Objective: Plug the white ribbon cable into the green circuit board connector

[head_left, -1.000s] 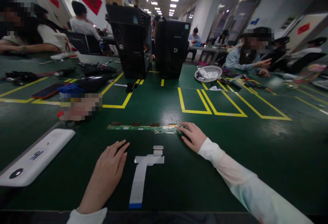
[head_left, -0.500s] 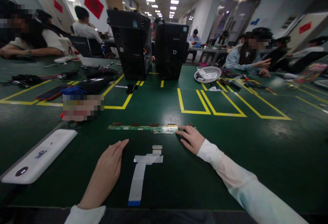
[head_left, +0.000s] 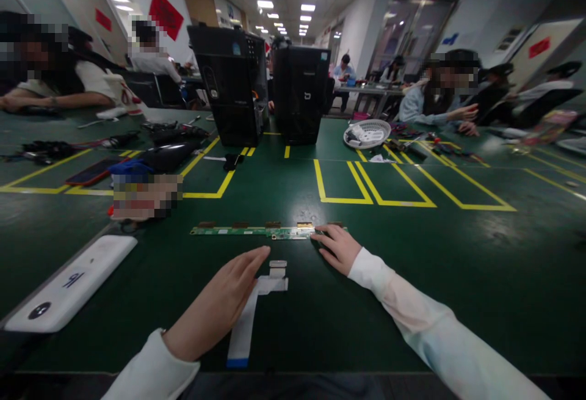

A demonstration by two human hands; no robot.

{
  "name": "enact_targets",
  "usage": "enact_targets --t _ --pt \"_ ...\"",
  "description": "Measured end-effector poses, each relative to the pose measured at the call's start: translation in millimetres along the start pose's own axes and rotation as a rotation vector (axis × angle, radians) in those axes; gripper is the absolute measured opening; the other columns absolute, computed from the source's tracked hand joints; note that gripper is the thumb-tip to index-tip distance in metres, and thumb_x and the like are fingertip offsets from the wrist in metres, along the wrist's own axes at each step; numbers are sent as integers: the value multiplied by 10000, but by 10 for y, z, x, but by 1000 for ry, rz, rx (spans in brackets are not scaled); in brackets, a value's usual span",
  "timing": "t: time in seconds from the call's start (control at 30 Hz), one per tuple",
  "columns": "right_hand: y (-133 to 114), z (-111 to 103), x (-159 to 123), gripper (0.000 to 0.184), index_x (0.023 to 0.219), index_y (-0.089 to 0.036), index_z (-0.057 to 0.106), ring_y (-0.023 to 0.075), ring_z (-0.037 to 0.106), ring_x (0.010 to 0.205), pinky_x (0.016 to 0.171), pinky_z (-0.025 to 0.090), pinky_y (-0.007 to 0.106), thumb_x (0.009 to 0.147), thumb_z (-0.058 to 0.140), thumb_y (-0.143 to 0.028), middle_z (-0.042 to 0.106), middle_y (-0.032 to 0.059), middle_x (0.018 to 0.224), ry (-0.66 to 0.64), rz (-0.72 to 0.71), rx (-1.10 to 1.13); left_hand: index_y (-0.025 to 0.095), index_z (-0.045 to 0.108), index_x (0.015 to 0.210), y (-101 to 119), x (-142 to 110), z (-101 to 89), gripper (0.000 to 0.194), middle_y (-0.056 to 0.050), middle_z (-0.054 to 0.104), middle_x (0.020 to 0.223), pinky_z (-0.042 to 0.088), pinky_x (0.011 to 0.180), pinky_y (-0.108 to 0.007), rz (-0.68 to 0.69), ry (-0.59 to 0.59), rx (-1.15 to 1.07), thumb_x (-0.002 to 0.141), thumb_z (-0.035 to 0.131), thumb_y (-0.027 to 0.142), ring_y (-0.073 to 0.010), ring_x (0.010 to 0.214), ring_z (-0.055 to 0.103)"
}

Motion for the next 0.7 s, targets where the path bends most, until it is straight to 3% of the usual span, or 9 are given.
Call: enact_targets --t 0.1,0.23,0.47,0.7 --pt "-14 -11 3 351 1233 -153 576 268 496 1127 967 445 474 902 487 -227 537 161 1251 -1 4 -1 295 276 1486 92 79 60 542 -43 462 1468 431 1084 -404 114 -86 -11 967 340 152 -188 1317 462" --pt "-25 -23 6 374 1263 -153 567 266 486 1145 976 437 475 906 486 -229 523 164 1284 -21 10 -9 264 412 1418 198 140 129 456 -56 506 1431 435 1076 -422 162 -186 20 971 434 351 -218 1301 479" --pt "-18 -14 4 389 1284 -195 569 265 475 1172 982 439 502 911 463 -235 524 145 1310 -20 7 1 227 475 1360 414 372 180 448 -98 508 1417 450 1035 -436 210 -160 66 946 483 396 -255 1282 489" --pt "-28 -11 -3 382 1265 -188 580 270 471 1197 996 441 512 902 467 -224 527 147 1311 -8 1 -1 173 612 1147 526 691 267 274 -94 638 1176 515 900 -403 173 -74 98 954 425 225 -228 1056 591"
Point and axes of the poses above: each hand's wrist, its own x-axis towards the middle knuckle, its own z-axis out of the palm, y = z × x, the point moved 1 cm from there along x, towards the middle knuckle
